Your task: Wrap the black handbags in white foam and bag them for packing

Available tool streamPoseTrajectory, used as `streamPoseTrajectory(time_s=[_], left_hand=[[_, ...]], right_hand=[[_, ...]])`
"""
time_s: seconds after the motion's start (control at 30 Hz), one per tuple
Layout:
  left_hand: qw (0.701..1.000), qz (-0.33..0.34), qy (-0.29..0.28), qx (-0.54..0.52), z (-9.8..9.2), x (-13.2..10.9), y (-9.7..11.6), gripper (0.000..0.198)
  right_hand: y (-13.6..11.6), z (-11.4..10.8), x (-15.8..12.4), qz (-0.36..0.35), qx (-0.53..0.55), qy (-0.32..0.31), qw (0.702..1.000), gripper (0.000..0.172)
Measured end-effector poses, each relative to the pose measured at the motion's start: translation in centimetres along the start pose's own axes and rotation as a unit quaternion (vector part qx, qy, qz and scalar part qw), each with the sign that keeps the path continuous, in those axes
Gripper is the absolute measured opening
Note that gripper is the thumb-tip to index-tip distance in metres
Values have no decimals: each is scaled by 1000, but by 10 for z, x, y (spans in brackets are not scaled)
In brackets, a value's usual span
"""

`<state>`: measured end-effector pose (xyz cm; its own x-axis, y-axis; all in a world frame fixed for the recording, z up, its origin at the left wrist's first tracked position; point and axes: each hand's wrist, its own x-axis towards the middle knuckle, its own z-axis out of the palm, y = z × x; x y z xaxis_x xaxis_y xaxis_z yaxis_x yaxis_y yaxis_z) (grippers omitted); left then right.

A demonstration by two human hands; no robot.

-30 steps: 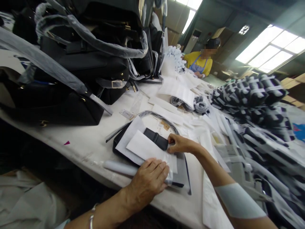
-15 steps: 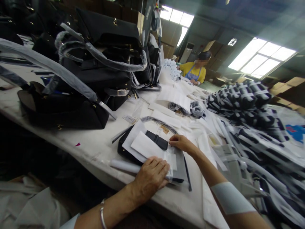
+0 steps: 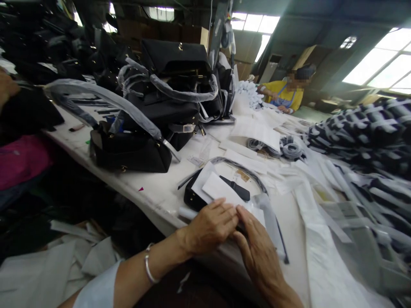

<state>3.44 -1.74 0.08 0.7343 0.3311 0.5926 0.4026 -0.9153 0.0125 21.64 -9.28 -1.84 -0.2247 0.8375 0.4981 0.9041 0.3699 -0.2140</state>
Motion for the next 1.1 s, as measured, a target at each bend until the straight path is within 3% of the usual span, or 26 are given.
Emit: streamPoseTrajectory(time_s=[0.1, 0.2, 0.37, 0.43, 0.57, 0.7, 0.83, 0.97, 1.1], left_hand=[[996, -81, -34, 26, -31, 0, -39, 40], [986, -133, -97, 0, -39, 2, -53, 52], [980, -156, -111, -45, -25, 5, -7, 52], [982, -152, -102, -54, -22, 6, 11, 52], [981, -160, -76, -75, -27, 7, 13, 59], [984, -149, -71, -64, -35, 6, 3, 46], [983, -162, -57, -68, -26, -3, 1, 38], [976, -192, -85, -51, -15, -16, 2, 36], [973, -190, -108, -70, -18, -18, 3, 36]], right_hand=[[4, 4, -1, -66, -68, -17, 995, 58], [23, 1, -2, -93, -108, -37, 989, 57], [88, -29, -3, -119, -52, -98, 987, 57], [101, -46, 0, -98, -13, -110, 989, 60], [83, -53, 13, -47, 16, -96, 994, 63], [51, -28, 18, -60, 39, -50, 996, 55], [36, -8, 8, -63, 29, -14, 998, 50], [28, -1, -2, -99, -20, -5, 995, 50], [24, 2, -7, -116, -40, 8, 992, 55]])
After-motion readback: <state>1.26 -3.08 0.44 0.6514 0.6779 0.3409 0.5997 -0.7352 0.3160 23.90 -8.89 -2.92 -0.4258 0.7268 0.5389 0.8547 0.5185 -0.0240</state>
